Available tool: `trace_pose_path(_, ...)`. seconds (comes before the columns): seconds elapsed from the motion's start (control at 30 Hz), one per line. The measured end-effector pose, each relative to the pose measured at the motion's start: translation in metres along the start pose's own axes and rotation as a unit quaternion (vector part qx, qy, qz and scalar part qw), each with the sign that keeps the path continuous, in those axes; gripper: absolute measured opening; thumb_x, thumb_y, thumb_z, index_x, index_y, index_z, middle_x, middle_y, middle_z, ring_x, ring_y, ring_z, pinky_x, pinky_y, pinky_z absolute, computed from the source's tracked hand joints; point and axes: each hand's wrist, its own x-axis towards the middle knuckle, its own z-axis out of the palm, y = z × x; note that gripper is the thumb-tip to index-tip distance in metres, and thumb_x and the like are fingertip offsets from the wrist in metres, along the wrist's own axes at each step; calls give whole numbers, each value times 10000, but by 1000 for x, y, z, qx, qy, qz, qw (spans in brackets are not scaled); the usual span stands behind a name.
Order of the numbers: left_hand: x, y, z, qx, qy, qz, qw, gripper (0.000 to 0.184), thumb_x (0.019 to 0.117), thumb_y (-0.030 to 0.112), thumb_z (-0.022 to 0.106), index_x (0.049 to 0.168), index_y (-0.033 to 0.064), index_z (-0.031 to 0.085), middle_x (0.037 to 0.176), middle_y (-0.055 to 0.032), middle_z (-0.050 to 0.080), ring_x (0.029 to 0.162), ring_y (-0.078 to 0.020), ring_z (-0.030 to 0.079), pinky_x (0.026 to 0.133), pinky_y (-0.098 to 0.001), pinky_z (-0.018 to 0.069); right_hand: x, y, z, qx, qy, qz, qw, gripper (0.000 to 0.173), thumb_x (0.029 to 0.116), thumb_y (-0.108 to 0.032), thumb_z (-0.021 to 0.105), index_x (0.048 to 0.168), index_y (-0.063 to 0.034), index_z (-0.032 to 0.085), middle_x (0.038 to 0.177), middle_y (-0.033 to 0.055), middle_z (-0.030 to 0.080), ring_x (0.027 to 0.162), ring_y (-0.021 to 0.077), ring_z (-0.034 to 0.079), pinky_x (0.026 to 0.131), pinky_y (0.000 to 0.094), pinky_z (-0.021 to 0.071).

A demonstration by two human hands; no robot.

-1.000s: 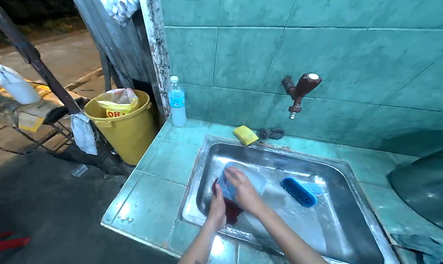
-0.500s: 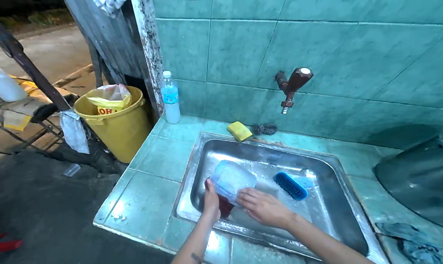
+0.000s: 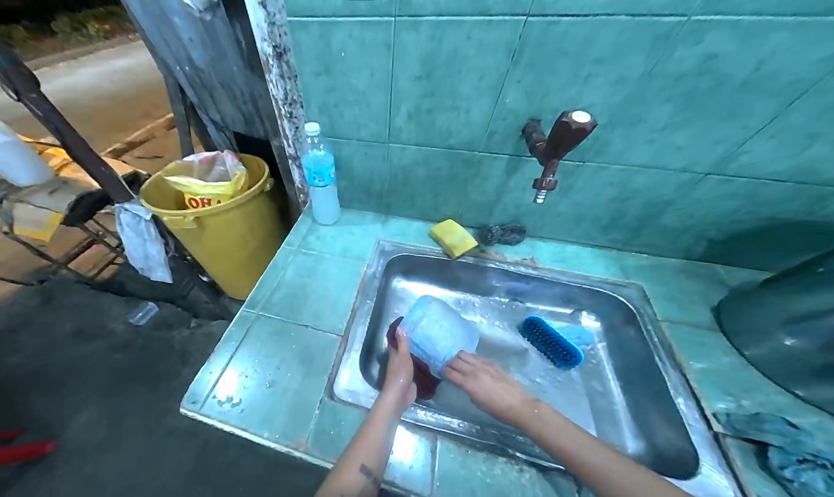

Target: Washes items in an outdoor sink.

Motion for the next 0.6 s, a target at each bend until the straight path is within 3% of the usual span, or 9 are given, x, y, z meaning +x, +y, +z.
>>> trace_pose_path(0.1,1,0,-1,-29,-6,-2,1000,694,1060,600,291,1548,115,376,1455,-183,534,1319,-299,542,1080,-518,465,1,2,-2,91,-10,23,996,200,1020,-96,549,1148,-46,694,1128,180,695,1107,364,665,938,504,557)
trace_pose_path(0.2,3,1,-3,-103,17,-5,995,667,1080,560,262,1507,76,428,1430,-180,559,1310,-298,554,1087,-523,466,-12,10,-10,141,1,138,980,228,1003,-167,621,1145,-12,710,1131,214,693,1102,377,671,956,534,544)
trace_pose_path(0.3,4,5,-7,-177,19,-40,983,642,1078,561,271,1472,91,458,1368,-160,602,1256,-289,588,1052,-514,489,-26,27,-5,122,-114,290,942,322,955,-152,683,1236,5,671,1251,257,648,1206,438,613,1007,600,498)
trace_pose_path(0.37,5,7,-8,-198,9,-66,978,651,1073,578,269,1465,97,465,1361,-159,606,1251,-294,592,1048,-520,490,-31,37,-3,138,-154,344,916,388,962,-225,702,1256,22,644,1276,275,628,1225,452,596,1037,614,471)
trace_pose_path(0.43,4,9,-9,-207,3,-84,975,660,1071,588,257,1463,99,465,1354,-165,608,1240,-301,597,1038,-526,495,-34,43,-8,177,-103,365,908,374,1012,-284,649,1220,26,668,1194,278,667,1158,437,635,1030,597,476)
trace_pose_path(0.5,2,11,-8,-209,-3,-97,973,667,1067,599,248,1462,107,466,1345,-163,613,1231,-304,603,1030,-529,498,-28,41,-8,214,14,364,906,333,1053,-257,566,1186,22,689,1075,258,696,1002,404,680,940,584,516)
trace_pose_path(0.53,1,11,-7,-207,-4,-104,973,673,1065,605,244,1465,111,464,1351,-162,610,1237,-306,599,1033,-535,494,-22,36,-3,247,68,352,900,331,1066,-230,530,1232,13,681,1105,240,699,991,375,688,929,567,529)
trace_pose_path(0.6,2,9,-5,-196,-6,-115,974,678,1064,610,238,1464,113,467,1349,-161,614,1233,-305,603,1031,-533,498,-2,14,1,357,64,300,882,394,1087,-165,430,1436,-53,575,1347,181,645,1208,294,642,1064,499,490)
